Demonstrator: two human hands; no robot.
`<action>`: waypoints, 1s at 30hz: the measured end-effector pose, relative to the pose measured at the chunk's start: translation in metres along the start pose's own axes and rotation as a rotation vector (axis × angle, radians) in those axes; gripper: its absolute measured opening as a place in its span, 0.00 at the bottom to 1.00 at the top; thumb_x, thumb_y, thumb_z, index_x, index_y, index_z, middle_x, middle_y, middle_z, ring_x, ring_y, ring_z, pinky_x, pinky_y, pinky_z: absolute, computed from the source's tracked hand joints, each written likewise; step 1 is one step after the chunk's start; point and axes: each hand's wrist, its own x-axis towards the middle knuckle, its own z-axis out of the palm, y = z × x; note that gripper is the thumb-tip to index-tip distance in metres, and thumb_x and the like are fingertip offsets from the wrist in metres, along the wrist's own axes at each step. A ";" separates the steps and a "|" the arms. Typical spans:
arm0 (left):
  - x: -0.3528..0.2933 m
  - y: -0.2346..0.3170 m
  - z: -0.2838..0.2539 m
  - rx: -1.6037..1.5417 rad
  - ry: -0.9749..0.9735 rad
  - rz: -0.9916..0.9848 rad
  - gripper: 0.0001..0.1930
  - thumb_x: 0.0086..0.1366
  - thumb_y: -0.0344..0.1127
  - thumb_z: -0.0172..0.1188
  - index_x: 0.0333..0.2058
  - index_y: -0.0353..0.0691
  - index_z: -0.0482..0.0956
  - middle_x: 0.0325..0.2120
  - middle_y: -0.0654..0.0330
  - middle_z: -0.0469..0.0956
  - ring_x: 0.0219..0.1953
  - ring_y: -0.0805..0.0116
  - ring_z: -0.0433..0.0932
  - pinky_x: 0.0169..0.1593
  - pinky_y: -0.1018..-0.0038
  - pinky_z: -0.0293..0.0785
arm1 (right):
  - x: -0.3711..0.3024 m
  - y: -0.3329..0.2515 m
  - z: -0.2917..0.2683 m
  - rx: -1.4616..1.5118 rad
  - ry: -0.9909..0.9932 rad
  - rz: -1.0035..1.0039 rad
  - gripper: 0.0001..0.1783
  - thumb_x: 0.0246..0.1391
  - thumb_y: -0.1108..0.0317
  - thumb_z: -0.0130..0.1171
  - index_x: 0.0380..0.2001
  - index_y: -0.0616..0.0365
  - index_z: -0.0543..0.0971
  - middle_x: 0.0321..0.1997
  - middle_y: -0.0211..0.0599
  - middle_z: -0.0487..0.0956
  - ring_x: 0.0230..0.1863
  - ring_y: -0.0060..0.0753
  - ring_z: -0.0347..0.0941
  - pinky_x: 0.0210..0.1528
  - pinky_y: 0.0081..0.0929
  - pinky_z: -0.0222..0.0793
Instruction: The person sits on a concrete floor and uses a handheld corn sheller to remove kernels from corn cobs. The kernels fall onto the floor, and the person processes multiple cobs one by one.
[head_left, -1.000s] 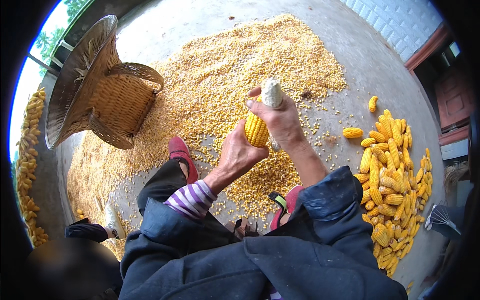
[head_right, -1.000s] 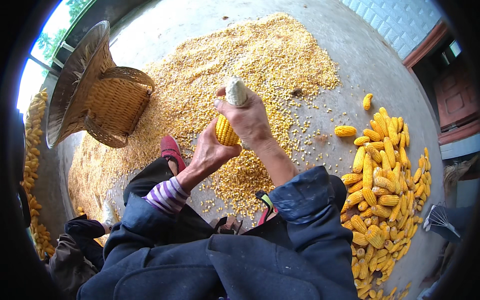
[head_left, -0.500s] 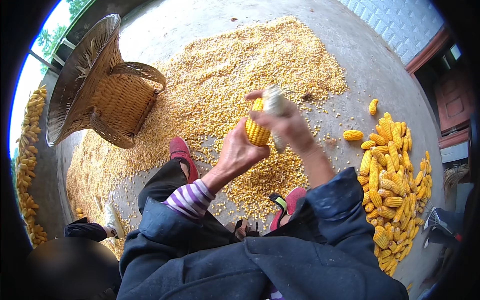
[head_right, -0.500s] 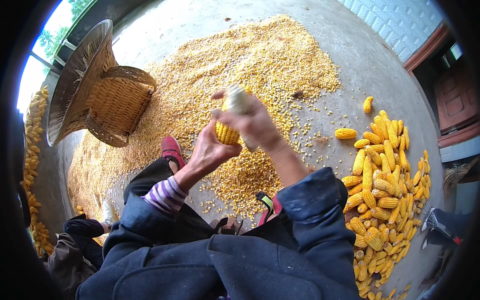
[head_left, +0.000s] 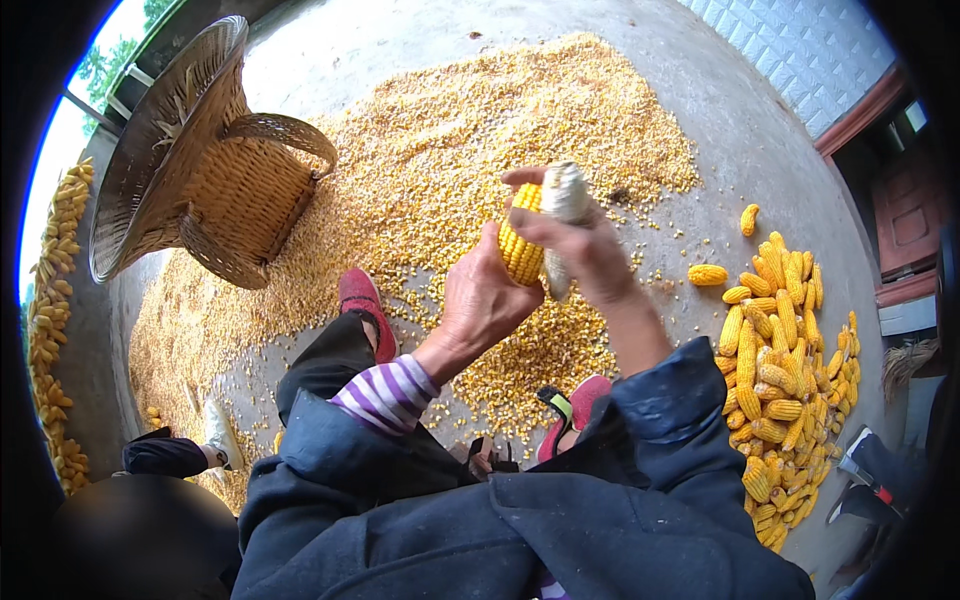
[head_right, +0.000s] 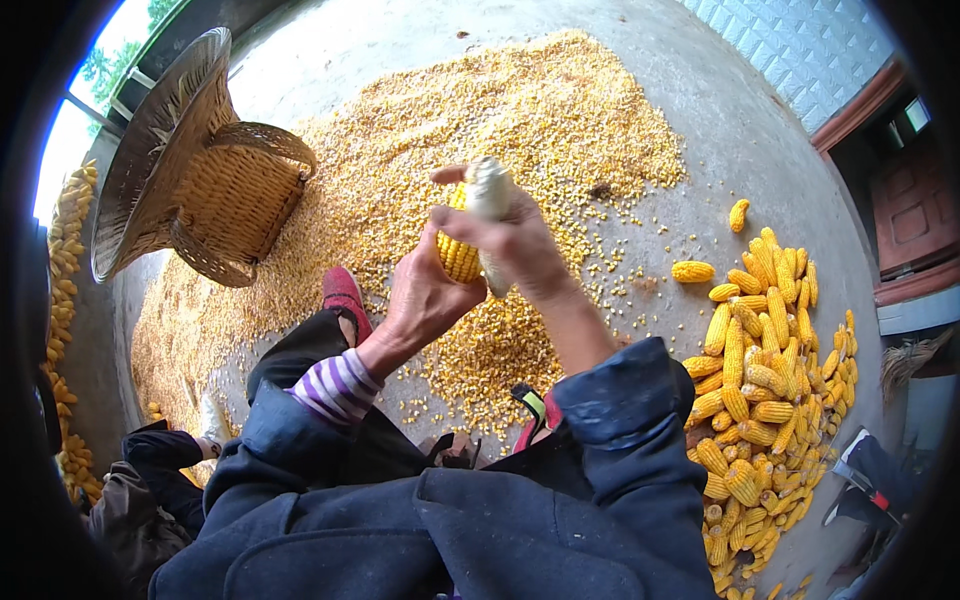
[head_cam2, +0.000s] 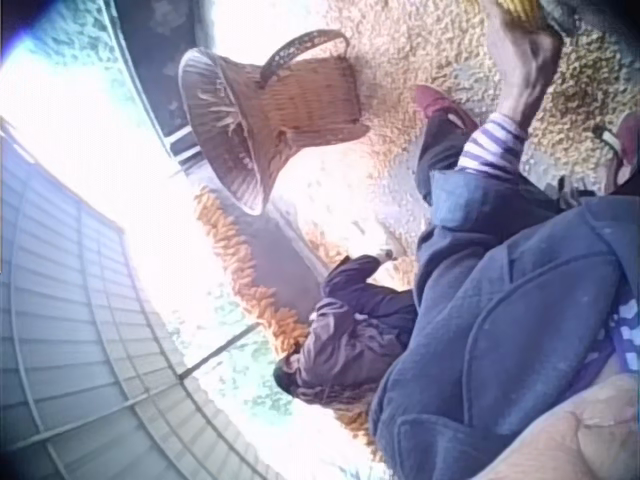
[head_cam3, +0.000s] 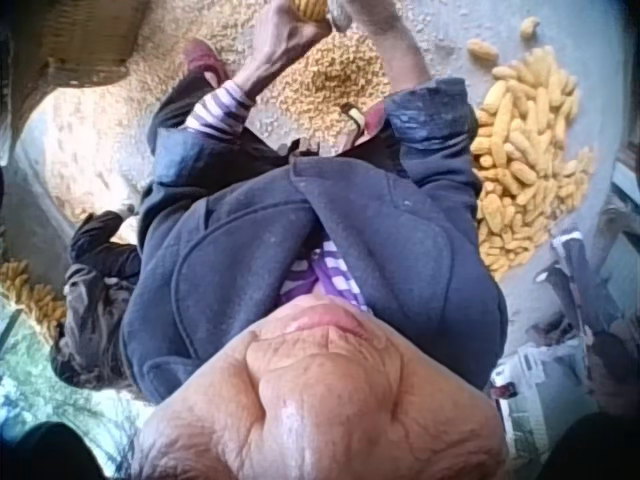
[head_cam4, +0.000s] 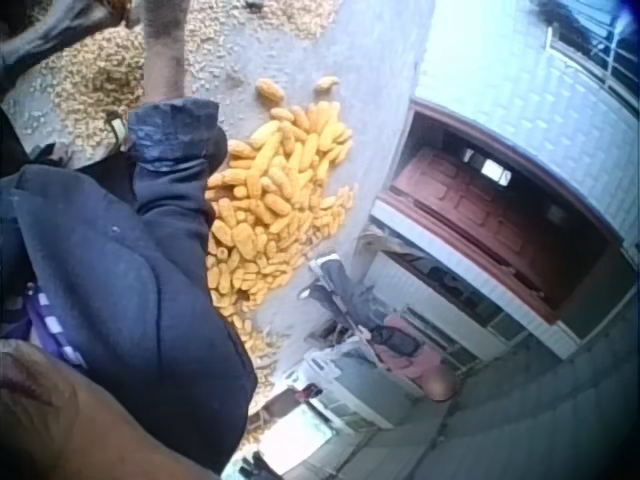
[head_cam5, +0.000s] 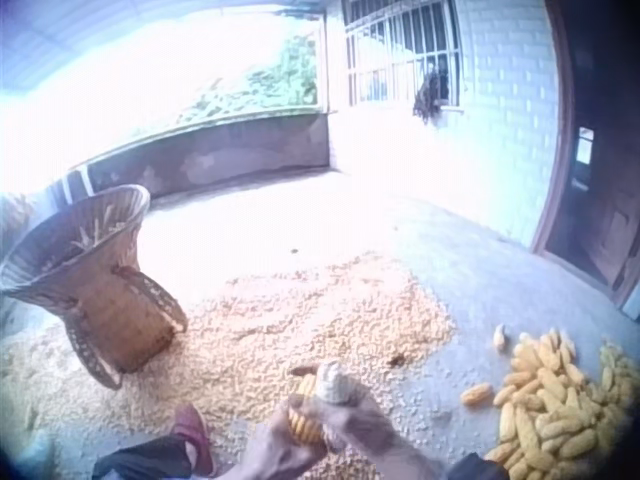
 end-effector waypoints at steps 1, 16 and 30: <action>0.000 0.005 -0.001 -0.045 -0.029 -0.060 0.28 0.44 0.35 0.68 0.42 0.32 0.66 0.29 0.52 0.79 0.30 0.63 0.79 0.35 0.68 0.75 | 0.000 0.012 0.010 -0.104 0.095 -0.083 0.15 0.50 0.71 0.63 0.43 0.57 0.78 0.34 0.30 0.79 0.35 0.23 0.74 0.42 0.21 0.70; -0.001 -0.005 -0.003 -0.242 -0.105 0.048 0.26 0.45 0.30 0.65 0.45 0.32 0.67 0.28 0.61 0.75 0.30 0.76 0.75 0.33 0.76 0.73 | -0.001 0.016 -0.002 0.039 -0.064 0.004 0.21 0.48 0.69 0.67 0.46 0.57 0.76 0.39 0.27 0.79 0.38 0.21 0.73 0.43 0.19 0.70; -0.001 -0.001 -0.011 -0.142 -0.165 -0.056 0.24 0.44 0.34 0.65 0.40 0.32 0.68 0.24 0.54 0.76 0.25 0.60 0.77 0.28 0.67 0.73 | 0.009 0.016 -0.031 0.173 0.058 0.055 0.26 0.53 0.55 0.62 0.51 0.57 0.71 0.44 0.40 0.76 0.42 0.27 0.74 0.44 0.26 0.71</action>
